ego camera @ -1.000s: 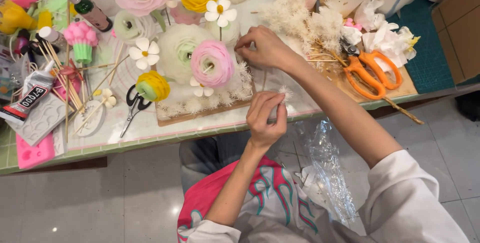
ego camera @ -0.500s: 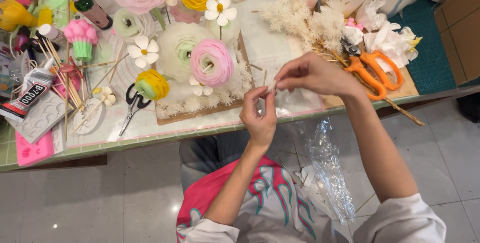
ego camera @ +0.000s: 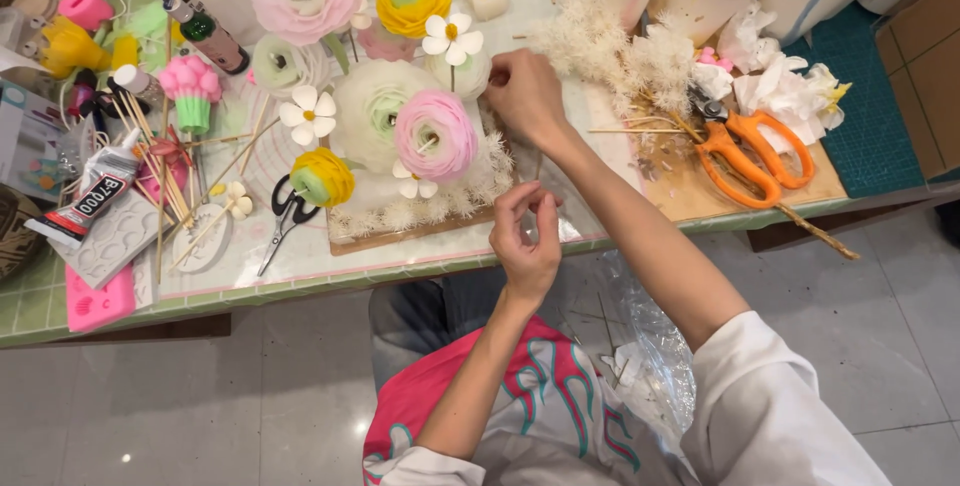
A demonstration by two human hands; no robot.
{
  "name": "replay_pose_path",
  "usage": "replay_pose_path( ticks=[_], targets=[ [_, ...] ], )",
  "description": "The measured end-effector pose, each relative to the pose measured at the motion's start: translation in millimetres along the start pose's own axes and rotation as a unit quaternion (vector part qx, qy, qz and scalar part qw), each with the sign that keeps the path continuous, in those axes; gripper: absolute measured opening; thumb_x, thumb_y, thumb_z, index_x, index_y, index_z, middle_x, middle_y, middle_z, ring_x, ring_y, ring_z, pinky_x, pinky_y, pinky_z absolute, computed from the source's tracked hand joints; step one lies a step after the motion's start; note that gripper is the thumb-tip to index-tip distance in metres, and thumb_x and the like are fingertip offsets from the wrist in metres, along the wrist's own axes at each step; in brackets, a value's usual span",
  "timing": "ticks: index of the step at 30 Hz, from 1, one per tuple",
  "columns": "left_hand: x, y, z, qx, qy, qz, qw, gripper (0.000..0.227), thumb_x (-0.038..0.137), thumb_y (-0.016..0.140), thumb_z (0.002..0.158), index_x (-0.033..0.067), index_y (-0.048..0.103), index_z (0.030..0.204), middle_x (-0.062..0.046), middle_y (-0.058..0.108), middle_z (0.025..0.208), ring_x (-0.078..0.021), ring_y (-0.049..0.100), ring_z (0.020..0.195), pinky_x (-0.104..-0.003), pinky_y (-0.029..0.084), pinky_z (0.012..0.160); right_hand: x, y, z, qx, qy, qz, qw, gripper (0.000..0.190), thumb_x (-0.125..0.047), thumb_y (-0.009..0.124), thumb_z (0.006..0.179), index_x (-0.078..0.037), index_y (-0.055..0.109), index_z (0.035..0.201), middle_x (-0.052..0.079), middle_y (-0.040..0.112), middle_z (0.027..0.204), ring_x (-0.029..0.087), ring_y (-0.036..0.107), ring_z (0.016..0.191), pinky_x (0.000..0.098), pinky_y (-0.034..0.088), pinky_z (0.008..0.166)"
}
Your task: Arranging and gluing artificial flowers and dried decorative grass onto a base.
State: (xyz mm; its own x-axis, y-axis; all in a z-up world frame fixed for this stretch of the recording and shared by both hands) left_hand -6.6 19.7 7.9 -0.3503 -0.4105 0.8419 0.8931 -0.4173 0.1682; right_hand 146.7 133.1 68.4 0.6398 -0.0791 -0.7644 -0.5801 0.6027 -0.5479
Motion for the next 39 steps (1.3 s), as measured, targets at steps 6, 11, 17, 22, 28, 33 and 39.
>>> replay_pose_path(
  ticks=[6, 11, 17, 22, 28, 33, 39],
  targets=[
    [4, -1, 0, -0.007, 0.026, 0.002, 1.000, 0.024, -0.004, 0.062, 0.102, -0.0015, 0.054, 0.124, -0.011, 0.070, 0.094, -0.0134, 0.065, 0.087, -0.027, 0.052, 0.082, 21, -9, -1, -0.108, -0.068, -0.035, 0.991, 0.019, -0.017, 0.069, 0.091, -0.003, 0.078, 0.100, 0.015, 0.076, 0.083, 0.031, 0.073, 0.074, 0.0409, 0.056, 0.072],
    [4, -2, 0, -0.009, 0.034, 0.008, 0.999, 0.023, -0.004, 0.062, 0.101, -0.0012, 0.055, 0.123, -0.010, 0.070, 0.092, -0.0135, 0.064, 0.086, -0.027, 0.052, 0.082, 16, -13, -6, -0.096, -0.088, -0.036, 0.991, 0.024, -0.019, 0.066, 0.090, -0.006, 0.073, 0.109, 0.013, 0.073, 0.092, 0.034, 0.071, 0.078, 0.0425, 0.055, 0.073],
    [4, -2, 1, -0.014, 0.033, 0.014, 0.999, 0.022, -0.004, 0.062, 0.101, -0.0013, 0.056, 0.123, -0.010, 0.070, 0.092, -0.0146, 0.067, 0.085, -0.027, 0.053, 0.080, 7, -32, -28, -0.085, -0.156, -0.127, 0.976, 0.018, -0.010, 0.065, 0.096, -0.007, 0.073, 0.111, 0.014, 0.067, 0.103, 0.036, 0.066, 0.095, 0.0458, 0.051, 0.081],
    [11, 1, 8, -0.021, 0.015, 0.018, 1.000, 0.020, -0.003, 0.063, 0.100, -0.0009, 0.058, 0.119, -0.010, 0.070, 0.092, -0.0150, 0.067, 0.084, -0.028, 0.055, 0.079, -13, -136, -85, -0.078, -0.066, -0.093, 0.990, 0.020, -0.009, 0.063, 0.097, -0.007, 0.072, 0.114, 0.015, 0.073, 0.110, 0.032, 0.072, 0.092, 0.0409, 0.057, 0.081],
    [42, 53, 59, -0.057, 0.079, 0.104, 0.990, 0.014, -0.004, 0.064, 0.098, -0.0003, 0.066, 0.111, -0.014, 0.069, 0.102, -0.0246, 0.069, 0.094, -0.032, 0.057, 0.083, 25, -224, -151, -0.083, 0.047, -0.350, 0.932, 0.033, -0.021, 0.074, 0.090, -0.005, 0.072, 0.119, 0.018, 0.070, 0.104, 0.039, 0.065, 0.101, 0.0490, 0.052, 0.086],
    [-30, 130, 132, -0.110, 0.026, 0.145, 0.983, 0.021, 0.000, 0.061, 0.090, -0.0002, 0.070, 0.108, -0.015, 0.073, 0.105, -0.0275, 0.072, 0.096, -0.039, 0.057, 0.086, 52, -238, -161, -0.081, 0.085, -0.403, 0.908, 0.055, -0.028, 0.081, 0.082, -0.006, 0.064, 0.130, 0.018, 0.067, 0.105, 0.039, 0.062, 0.107, 0.0477, 0.050, 0.089],
    [-84, 186, 162, -0.145, -0.015, 0.229, 0.962, 0.028, 0.016, 0.075, 0.087, -0.0009, 0.074, 0.108, -0.020, 0.074, 0.104, -0.0349, 0.072, 0.095, -0.043, 0.055, 0.084, 54, -250, -149, -0.117, 0.228, -0.349, 0.901, 0.078, -0.034, 0.084, 0.077, -0.013, 0.053, 0.145, 0.019, 0.068, 0.114, 0.037, 0.062, 0.114, 0.0468, 0.049, 0.096]
  ],
)
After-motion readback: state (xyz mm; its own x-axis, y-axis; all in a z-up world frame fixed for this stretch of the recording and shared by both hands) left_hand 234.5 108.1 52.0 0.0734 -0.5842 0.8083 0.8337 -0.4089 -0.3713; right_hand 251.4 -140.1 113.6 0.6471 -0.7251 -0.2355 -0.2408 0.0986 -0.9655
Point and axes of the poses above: each hand's wrist, its own z-axis towards the middle knuckle, its own y-axis out of the palm, x = y × z, the point moved 3 cm from there along z, towards the middle knuckle
